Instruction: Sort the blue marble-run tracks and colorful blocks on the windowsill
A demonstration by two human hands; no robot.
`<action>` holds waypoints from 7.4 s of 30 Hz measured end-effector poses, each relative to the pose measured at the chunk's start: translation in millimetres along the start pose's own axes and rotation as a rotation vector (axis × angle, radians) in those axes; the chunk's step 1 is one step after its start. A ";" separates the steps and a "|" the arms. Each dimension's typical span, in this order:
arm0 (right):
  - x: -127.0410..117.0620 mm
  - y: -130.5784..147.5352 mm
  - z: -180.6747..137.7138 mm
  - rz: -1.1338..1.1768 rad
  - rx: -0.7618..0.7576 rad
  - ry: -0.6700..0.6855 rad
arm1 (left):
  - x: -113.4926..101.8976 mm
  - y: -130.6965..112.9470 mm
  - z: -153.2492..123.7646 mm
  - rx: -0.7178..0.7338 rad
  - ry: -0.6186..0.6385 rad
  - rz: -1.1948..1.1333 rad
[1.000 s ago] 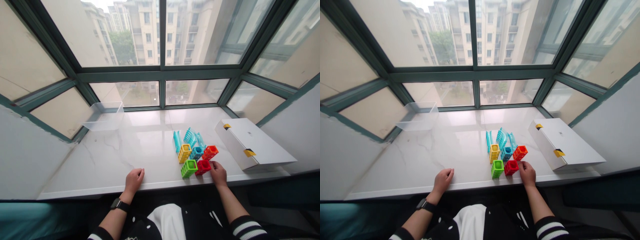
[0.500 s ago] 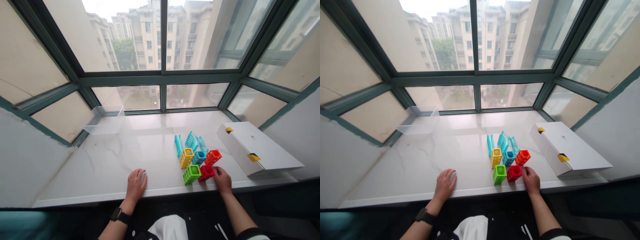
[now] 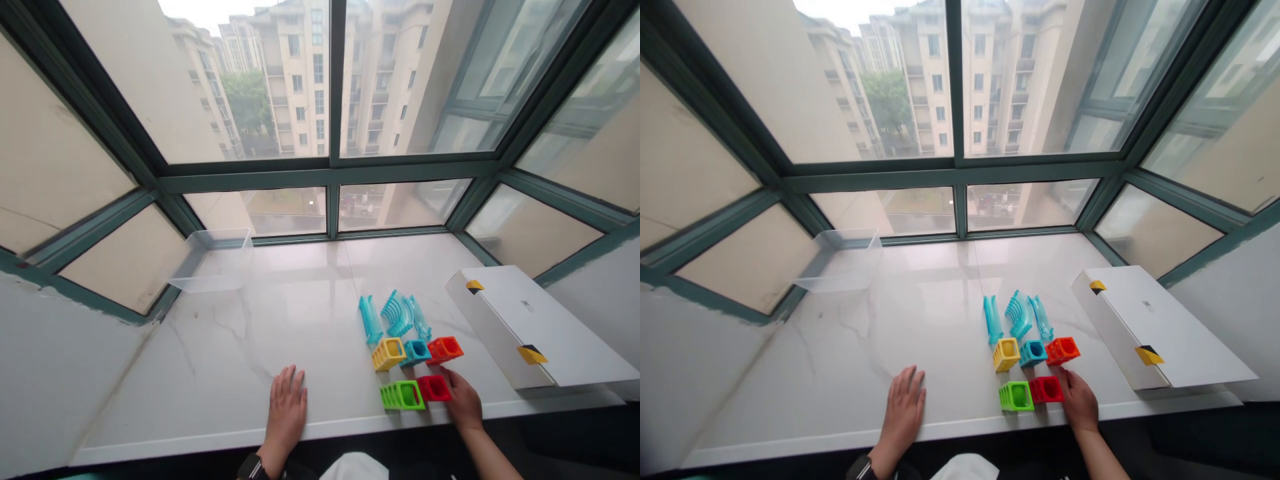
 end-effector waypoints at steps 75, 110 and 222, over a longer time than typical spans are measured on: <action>-90.8 215.7 -109.2 0.208 -0.826 0.339 | -82.4 -66.8 34.4 0.087 0.000 -0.741; 85.8 190.6 -127.1 -0.218 -0.686 0.419 | -28.3 -36.3 76.9 0.017 0.208 -0.144; 10.2 182.0 -135.7 0.451 -0.565 0.492 | -48.5 -53.7 74.6 -0.190 0.447 -0.155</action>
Point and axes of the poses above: each hand's wrist, its own z-axis towards the middle knuckle, its own x-axis out of the palm, y = z × x, the point moved 4 cm from there along z, towards the middle knuckle, and after that the axes turned 5 degrees about x, right-handed, at the moved point
